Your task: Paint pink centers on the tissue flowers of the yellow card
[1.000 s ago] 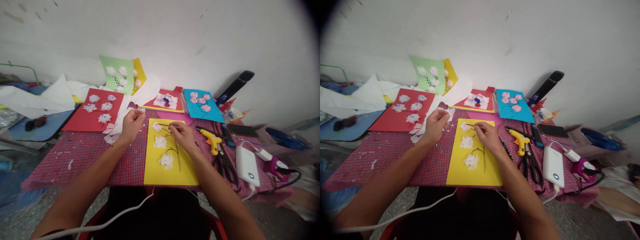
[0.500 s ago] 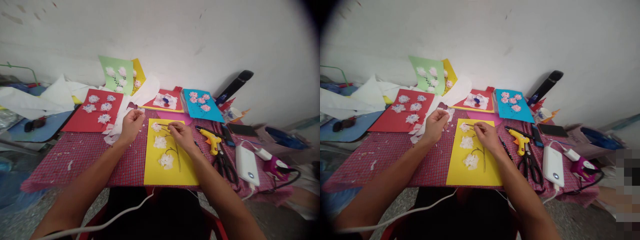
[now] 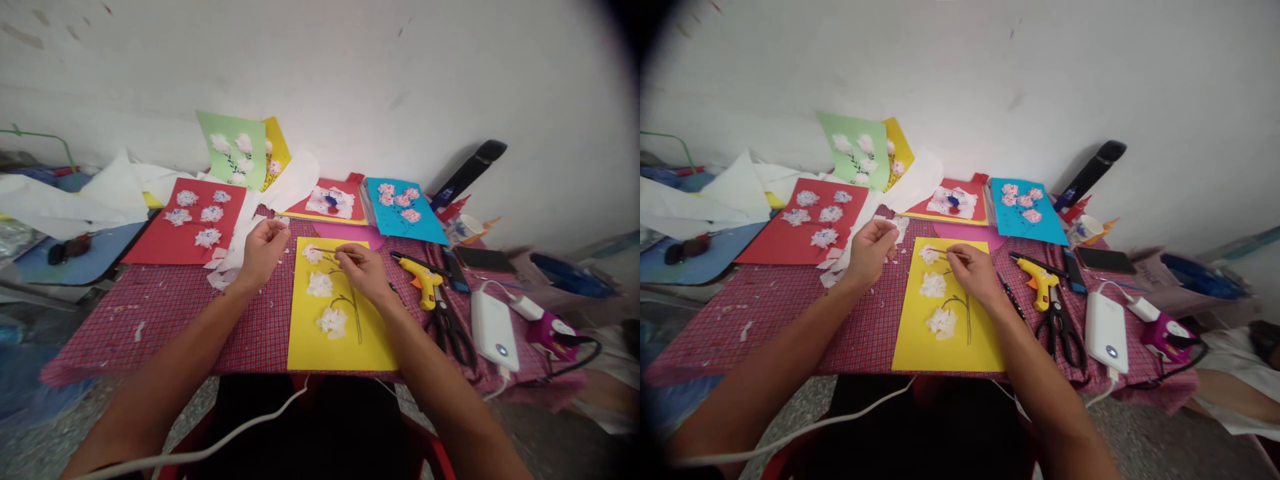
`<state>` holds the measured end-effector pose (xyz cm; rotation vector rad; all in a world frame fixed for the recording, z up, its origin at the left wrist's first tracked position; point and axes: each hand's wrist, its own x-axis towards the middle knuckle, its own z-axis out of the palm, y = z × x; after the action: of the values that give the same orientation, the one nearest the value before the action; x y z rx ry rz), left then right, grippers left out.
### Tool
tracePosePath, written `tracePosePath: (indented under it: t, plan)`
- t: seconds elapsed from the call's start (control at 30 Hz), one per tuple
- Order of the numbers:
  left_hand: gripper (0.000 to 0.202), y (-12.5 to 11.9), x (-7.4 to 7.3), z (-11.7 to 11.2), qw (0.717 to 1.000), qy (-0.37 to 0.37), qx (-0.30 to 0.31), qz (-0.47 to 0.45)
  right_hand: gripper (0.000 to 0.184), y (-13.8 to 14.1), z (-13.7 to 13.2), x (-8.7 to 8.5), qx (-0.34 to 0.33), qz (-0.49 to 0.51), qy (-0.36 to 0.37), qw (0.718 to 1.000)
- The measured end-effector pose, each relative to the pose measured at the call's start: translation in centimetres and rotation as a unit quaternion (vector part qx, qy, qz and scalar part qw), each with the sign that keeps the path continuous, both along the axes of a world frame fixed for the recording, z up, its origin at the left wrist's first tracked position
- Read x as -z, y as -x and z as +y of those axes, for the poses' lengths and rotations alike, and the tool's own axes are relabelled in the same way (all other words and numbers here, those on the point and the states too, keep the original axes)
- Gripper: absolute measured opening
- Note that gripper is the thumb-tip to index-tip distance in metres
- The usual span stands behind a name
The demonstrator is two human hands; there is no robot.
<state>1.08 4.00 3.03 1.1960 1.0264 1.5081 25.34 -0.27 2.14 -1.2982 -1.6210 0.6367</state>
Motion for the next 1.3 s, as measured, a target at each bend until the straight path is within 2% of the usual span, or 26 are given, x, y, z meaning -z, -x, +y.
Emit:
tracePosePath:
  t: [1.03,1.17,1.3]
  plan:
    - [0.016,-0.1,-0.3,-0.2,1.0,0.008,0.0,-0.001,0.024,0.3,0.6,0.8,-0.013,0.039,0.031,0.999]
    - [0.016,-0.1,-0.3,-0.1,1.0,0.006,-0.006,0.0,0.024,0.2,-0.3,-0.7,0.011,0.057,0.024,0.998]
    - [0.016,-0.2,-0.2,-0.1,1.0,0.004,-0.002,-0.002,0.021,-1.3,0.6,-4.1,0.058,0.06,-0.005,0.997]
